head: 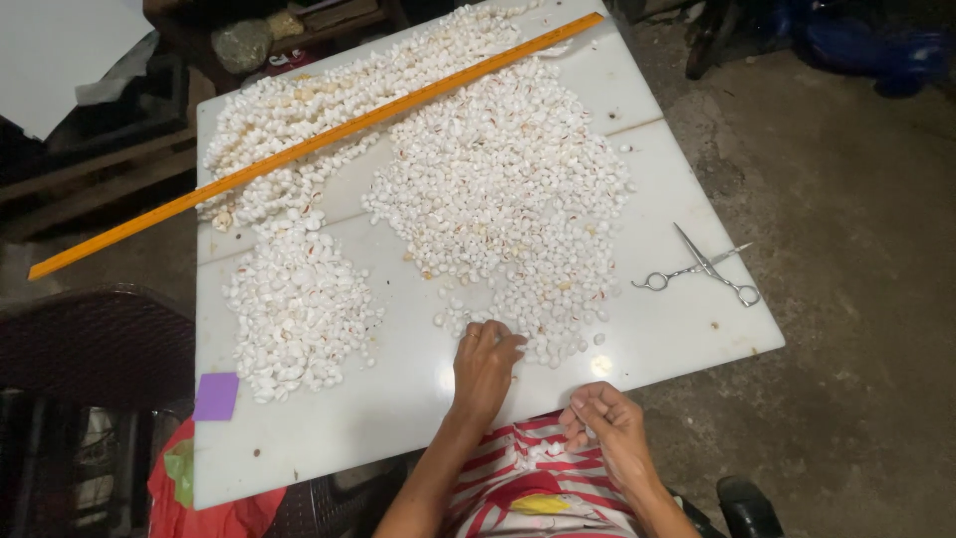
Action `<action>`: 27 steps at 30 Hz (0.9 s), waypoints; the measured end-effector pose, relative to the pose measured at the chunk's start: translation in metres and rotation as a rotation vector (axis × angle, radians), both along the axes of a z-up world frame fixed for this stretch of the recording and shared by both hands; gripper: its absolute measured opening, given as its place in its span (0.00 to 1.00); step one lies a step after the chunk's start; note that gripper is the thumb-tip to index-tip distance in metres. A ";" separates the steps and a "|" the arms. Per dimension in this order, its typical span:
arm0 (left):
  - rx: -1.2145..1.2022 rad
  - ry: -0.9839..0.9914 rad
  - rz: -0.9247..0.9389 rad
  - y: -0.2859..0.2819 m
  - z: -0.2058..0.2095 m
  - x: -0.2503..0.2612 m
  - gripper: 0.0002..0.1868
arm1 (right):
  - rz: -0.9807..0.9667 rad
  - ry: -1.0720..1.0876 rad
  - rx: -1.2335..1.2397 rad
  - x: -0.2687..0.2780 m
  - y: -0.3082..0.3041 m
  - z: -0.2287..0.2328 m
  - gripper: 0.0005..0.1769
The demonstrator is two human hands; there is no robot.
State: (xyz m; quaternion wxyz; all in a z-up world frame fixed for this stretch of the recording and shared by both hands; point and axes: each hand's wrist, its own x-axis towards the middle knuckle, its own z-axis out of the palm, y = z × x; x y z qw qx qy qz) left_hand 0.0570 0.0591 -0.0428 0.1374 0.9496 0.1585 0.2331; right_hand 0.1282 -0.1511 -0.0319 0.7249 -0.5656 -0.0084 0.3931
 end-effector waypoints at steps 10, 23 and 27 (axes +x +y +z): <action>-1.219 -0.130 0.302 -0.019 0.057 -0.012 0.09 | 0.035 -0.017 0.048 -0.006 0.014 0.003 0.06; -1.480 -0.247 0.048 -0.025 0.043 -0.026 0.13 | 0.083 -0.014 0.006 -0.011 0.020 0.011 0.07; -1.406 -0.208 0.036 -0.028 0.053 -0.026 0.13 | 0.087 -0.025 -0.009 -0.011 0.019 0.009 0.07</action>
